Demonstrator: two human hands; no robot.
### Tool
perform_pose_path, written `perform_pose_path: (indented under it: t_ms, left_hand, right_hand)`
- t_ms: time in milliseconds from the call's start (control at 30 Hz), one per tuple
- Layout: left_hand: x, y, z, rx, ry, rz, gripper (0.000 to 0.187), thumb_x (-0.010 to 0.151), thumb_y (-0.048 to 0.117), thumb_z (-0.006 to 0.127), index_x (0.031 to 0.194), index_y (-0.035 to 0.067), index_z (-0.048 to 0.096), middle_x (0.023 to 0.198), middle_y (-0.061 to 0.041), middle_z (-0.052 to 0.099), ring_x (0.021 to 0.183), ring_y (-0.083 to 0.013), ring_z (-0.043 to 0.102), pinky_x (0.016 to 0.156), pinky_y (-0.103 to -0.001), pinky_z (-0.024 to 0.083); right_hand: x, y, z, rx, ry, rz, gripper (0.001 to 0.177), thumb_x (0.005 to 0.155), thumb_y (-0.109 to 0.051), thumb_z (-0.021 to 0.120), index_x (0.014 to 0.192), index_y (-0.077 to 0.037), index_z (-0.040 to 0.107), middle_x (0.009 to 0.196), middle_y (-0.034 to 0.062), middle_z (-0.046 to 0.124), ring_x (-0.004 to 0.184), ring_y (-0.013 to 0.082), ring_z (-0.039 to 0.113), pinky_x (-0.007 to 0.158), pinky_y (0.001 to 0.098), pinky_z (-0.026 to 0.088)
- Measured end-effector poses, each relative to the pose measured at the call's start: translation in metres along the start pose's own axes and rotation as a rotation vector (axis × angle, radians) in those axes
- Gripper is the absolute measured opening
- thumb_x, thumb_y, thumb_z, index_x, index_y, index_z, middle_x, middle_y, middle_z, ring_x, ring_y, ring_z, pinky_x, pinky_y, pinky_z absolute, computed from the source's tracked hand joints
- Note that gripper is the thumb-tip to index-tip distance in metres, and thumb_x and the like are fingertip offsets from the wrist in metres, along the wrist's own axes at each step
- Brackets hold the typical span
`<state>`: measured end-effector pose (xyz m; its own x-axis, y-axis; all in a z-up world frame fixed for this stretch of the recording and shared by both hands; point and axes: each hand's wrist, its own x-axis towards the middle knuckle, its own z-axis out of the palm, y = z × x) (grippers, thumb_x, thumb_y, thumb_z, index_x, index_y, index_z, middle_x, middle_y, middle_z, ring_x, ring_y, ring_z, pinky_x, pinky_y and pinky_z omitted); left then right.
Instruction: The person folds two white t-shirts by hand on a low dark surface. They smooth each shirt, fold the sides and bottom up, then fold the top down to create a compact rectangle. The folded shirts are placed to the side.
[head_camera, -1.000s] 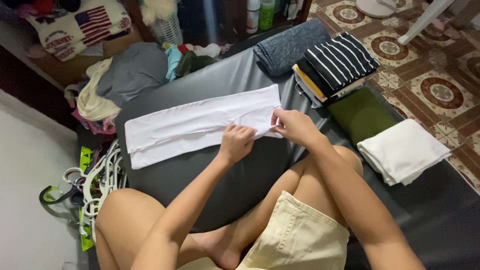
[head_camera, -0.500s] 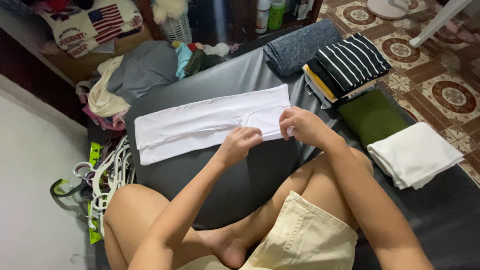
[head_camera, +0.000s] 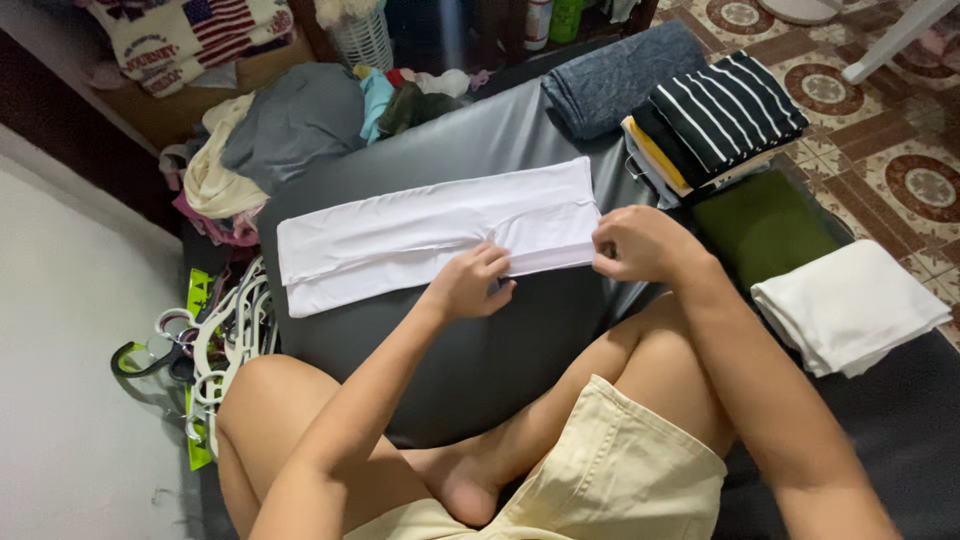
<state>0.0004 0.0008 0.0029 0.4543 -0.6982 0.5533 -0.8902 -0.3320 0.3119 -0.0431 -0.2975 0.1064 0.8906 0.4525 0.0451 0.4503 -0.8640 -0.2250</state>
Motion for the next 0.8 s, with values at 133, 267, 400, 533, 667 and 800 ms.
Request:
perform_pose_path:
  t_ms: [133, 267, 400, 533, 667, 800]
  left_hand:
    - [0.007, -0.009, 0.002, -0.044, 0.161, 0.096, 0.032, 0.079, 0.018, 0.080, 0.092, 0.007, 0.053, 0.121, -0.018, 0.070, 0.115, -0.0407, 0.065, 0.093, -0.047, 0.056]
    - [0.016, -0.017, 0.017, -0.328, 0.129, -0.365, 0.033, 0.087, 0.010, 0.081, 0.109, 0.002, 0.058, 0.092, -0.016, 0.070, 0.089, -0.0339, 0.072, 0.076, -0.042, 0.056]
    - [0.032, -0.034, 0.032, -0.621, 0.266, -0.654, 0.052, 0.083, 0.008, 0.072, 0.131, 0.007, 0.053, 0.072, -0.011, 0.068, 0.069, -0.0217, 0.068, 0.064, -0.034, 0.051]
    - [0.045, -0.073, 0.059, -0.703, 0.322, -0.966, 0.024, 0.090, 0.019, 0.075, 0.106, 0.002, 0.070, 0.069, -0.010, 0.067, 0.061, -0.0170, 0.055, 0.058, -0.033, 0.043]
    - [0.044, -0.092, 0.084, -0.420, 0.461, -1.008, 0.031, 0.087, 0.029, 0.075, 0.079, -0.001, 0.074, 0.065, -0.011, 0.069, 0.061, -0.0155, 0.062, 0.063, -0.033, 0.050]
    - [0.049, -0.092, 0.100, -0.355, 0.585, -1.042, 0.036, 0.089, 0.032, 0.069, 0.080, -0.003, 0.071, 0.068, -0.013, 0.070, 0.063, -0.0215, 0.064, 0.066, -0.035, 0.052]
  right_hand:
    - [0.007, 0.002, -0.006, 0.116, 0.126, -0.076, 0.037, 0.067, -0.024, 0.089, 0.082, 0.000, 0.066, 0.086, 0.0175, 0.071, 0.080, 0.0346, 0.069, 0.072, 0.0436, 0.054]
    - [0.027, 0.022, 0.007, 0.448, 0.132, 0.168, 0.040, 0.075, -0.010, 0.084, 0.107, -0.002, 0.063, 0.095, 0.0157, 0.076, 0.085, 0.0229, 0.072, 0.072, 0.0367, 0.055]
    - [0.050, 0.052, 0.026, 0.779, 0.203, 0.238, 0.055, 0.076, -0.008, 0.080, 0.125, -0.006, 0.055, 0.097, 0.0117, 0.078, 0.089, 0.0147, 0.071, 0.072, 0.0296, 0.055]
    - [0.068, 0.081, 0.055, 0.780, 0.326, 0.375, 0.062, 0.075, -0.009, 0.085, 0.131, -0.004, 0.061, 0.092, 0.0115, 0.077, 0.081, 0.0125, 0.071, 0.069, 0.0271, 0.056]
    - [0.086, 0.107, 0.090, 0.823, 0.236, 0.613, 0.044, 0.088, -0.021, 0.088, 0.118, 0.009, 0.075, 0.092, 0.0128, 0.078, 0.077, 0.0150, 0.070, 0.068, 0.0282, 0.055]
    - [0.101, 0.117, 0.106, 0.987, 0.427, 0.391, 0.038, 0.084, -0.016, 0.086, 0.112, 0.004, 0.069, 0.094, 0.0091, 0.076, 0.082, 0.0117, 0.071, 0.072, 0.0255, 0.058]
